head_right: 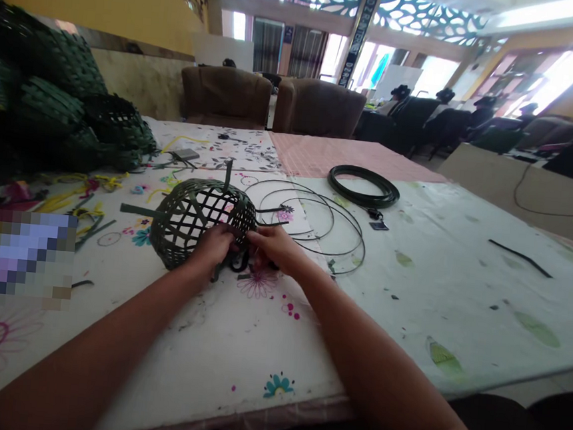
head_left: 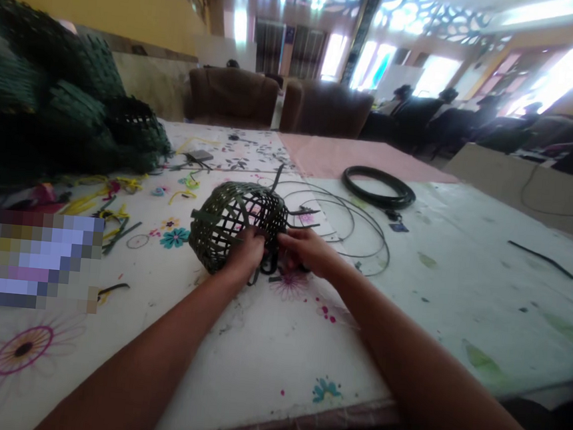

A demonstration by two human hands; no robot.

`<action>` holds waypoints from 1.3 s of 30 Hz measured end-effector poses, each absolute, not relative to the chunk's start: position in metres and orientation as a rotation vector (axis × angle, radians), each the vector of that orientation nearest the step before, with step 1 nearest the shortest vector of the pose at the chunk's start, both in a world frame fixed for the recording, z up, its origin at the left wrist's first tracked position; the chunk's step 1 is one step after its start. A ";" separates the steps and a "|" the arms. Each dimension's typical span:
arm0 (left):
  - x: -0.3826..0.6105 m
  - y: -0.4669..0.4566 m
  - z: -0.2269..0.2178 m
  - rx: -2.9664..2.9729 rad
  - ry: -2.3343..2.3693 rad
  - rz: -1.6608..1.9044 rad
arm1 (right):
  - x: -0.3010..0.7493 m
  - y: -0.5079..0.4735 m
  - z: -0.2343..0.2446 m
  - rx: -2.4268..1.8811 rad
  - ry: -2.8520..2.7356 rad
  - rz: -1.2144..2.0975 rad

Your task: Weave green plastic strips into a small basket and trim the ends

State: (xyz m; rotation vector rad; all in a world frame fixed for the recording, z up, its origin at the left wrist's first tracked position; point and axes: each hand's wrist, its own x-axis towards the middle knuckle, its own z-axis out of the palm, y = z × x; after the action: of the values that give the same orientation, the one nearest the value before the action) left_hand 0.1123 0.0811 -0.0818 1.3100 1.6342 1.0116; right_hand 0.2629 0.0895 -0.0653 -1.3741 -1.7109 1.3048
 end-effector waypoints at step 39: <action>0.076 0.072 -0.033 1.036 1.302 0.894 | 0.266 0.095 -0.069 -0.939 -1.651 1.571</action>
State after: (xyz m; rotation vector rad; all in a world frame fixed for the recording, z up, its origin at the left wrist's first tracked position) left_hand 0.0762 0.0721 -0.0326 1.0360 1.3024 0.8940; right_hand 0.2658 0.0952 -0.0689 -0.9389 -1.6514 1.5711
